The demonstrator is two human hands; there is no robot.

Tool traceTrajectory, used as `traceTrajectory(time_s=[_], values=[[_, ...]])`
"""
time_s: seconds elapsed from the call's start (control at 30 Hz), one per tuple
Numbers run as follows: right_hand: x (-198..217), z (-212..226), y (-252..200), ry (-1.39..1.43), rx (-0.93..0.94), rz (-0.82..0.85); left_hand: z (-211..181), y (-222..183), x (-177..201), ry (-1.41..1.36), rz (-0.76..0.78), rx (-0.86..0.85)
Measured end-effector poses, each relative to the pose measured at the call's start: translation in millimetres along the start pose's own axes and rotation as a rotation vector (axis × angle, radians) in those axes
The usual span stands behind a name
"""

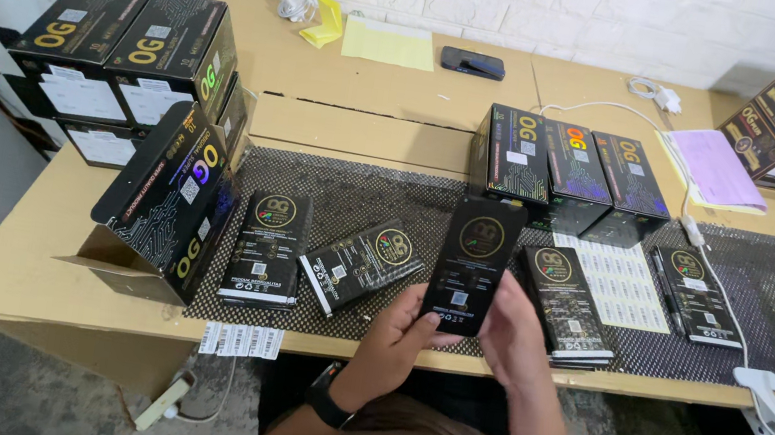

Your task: The person handles several smartphone screens one by one, turning them over and checking their front and back surfaces.

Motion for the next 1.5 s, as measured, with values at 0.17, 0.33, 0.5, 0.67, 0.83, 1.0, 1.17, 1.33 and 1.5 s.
traceTrajectory(time_s=[0.17,0.33,0.5,0.67,0.83,1.0,1.17,1.33,1.5], values=[[38.9,-22.3,-11.4,-0.113,0.109,-0.084,-6.9,-0.3,1.5,0.080,0.069,0.056],[42.4,-27.6,-21.2,-0.161,0.046,0.030,-8.0,16.5,44.0,0.245,-0.093,-0.013],[14.8,-45.9,-30.1,-0.353,-0.031,0.208,-23.8,21.1,66.8,0.289,-0.204,0.031],[-6.5,-43.6,-32.7,-0.414,-0.060,0.275,-2.1,22.7,78.3,0.033,-0.294,0.081],[-14.1,-39.1,-32.8,-0.475,-0.014,0.351,15.7,21.5,83.3,-0.240,-0.242,0.132],[-6.9,-34.5,-20.3,-0.485,0.047,0.196,-30.1,6.4,61.1,0.173,-0.219,0.089],[-51.6,-12.6,-19.8,-0.865,0.429,0.229,-49.8,-6.4,24.4,0.632,-0.133,-0.110],[-86.2,-25.5,-33.0,-0.957,0.383,0.427,-29.6,3.1,51.6,0.388,-0.239,-0.065],[-45.0,-51.4,-34.9,-0.546,0.127,0.334,-16.0,-12.0,108.8,-0.158,-0.268,0.130]])
Point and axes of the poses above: each hand's wrist, its own y-axis towards the middle knuckle, its own x-axis out of the back of the hand, z = x × y, the point moved 7 cm from there along y, towards the middle knuckle, and after that the axes turned 15 degrees about y, right-handed, at the moved point
